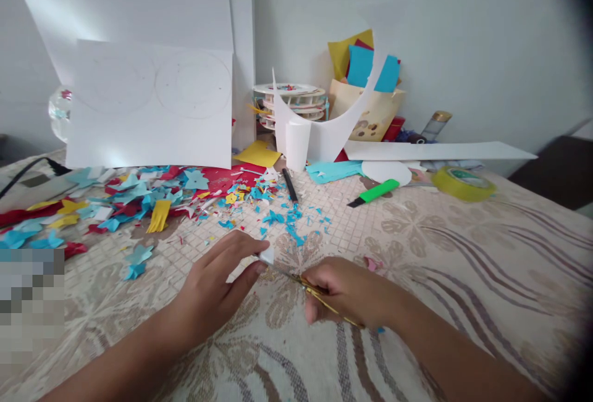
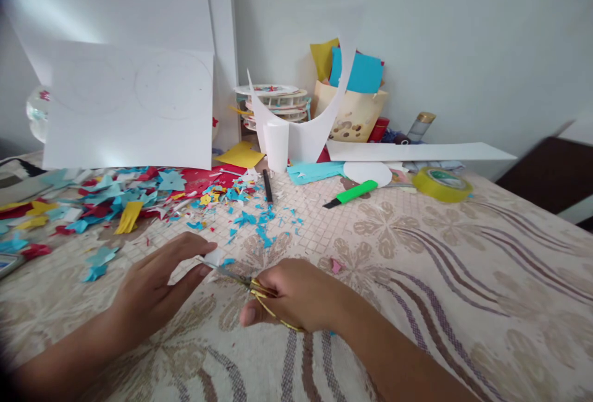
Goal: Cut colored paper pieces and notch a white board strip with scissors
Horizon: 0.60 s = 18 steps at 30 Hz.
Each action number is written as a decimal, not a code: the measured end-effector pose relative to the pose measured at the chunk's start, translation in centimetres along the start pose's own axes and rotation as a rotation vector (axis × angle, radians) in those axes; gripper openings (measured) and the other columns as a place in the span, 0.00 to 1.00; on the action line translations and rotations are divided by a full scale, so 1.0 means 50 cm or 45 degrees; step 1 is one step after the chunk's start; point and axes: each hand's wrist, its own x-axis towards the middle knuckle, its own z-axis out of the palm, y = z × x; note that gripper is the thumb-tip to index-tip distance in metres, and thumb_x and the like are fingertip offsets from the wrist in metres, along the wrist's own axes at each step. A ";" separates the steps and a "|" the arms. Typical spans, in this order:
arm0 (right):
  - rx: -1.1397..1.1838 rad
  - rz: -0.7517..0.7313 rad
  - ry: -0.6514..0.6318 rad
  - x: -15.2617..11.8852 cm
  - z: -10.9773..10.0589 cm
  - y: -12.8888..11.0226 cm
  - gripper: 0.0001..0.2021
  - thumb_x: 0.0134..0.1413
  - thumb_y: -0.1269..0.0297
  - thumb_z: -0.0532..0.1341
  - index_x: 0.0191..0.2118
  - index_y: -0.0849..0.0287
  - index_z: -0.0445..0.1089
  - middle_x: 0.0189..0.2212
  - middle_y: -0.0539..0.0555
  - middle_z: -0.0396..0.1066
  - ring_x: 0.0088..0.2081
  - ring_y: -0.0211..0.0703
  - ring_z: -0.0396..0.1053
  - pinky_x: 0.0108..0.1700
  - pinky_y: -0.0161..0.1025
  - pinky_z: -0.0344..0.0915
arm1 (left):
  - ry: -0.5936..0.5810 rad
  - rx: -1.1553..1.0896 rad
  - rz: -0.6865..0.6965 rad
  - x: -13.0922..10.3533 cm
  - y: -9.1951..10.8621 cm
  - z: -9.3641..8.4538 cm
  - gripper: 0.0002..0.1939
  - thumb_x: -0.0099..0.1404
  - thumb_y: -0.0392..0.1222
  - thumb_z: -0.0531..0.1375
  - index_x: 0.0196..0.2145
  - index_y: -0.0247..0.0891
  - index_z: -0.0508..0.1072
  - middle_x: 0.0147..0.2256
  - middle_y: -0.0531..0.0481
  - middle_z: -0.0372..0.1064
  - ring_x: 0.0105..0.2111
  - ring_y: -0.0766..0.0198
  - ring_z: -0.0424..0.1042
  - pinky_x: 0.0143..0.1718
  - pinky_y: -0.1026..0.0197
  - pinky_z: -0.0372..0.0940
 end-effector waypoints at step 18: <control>0.021 -0.012 0.036 0.005 0.000 0.004 0.10 0.52 0.61 0.56 0.32 0.56 0.75 0.14 0.44 0.58 0.16 0.30 0.53 0.16 0.27 0.45 | -0.121 -0.304 -0.298 -0.002 -0.006 0.002 0.12 0.61 0.34 0.54 0.42 0.44 0.65 0.37 0.51 0.70 0.38 0.63 0.69 0.40 0.62 0.63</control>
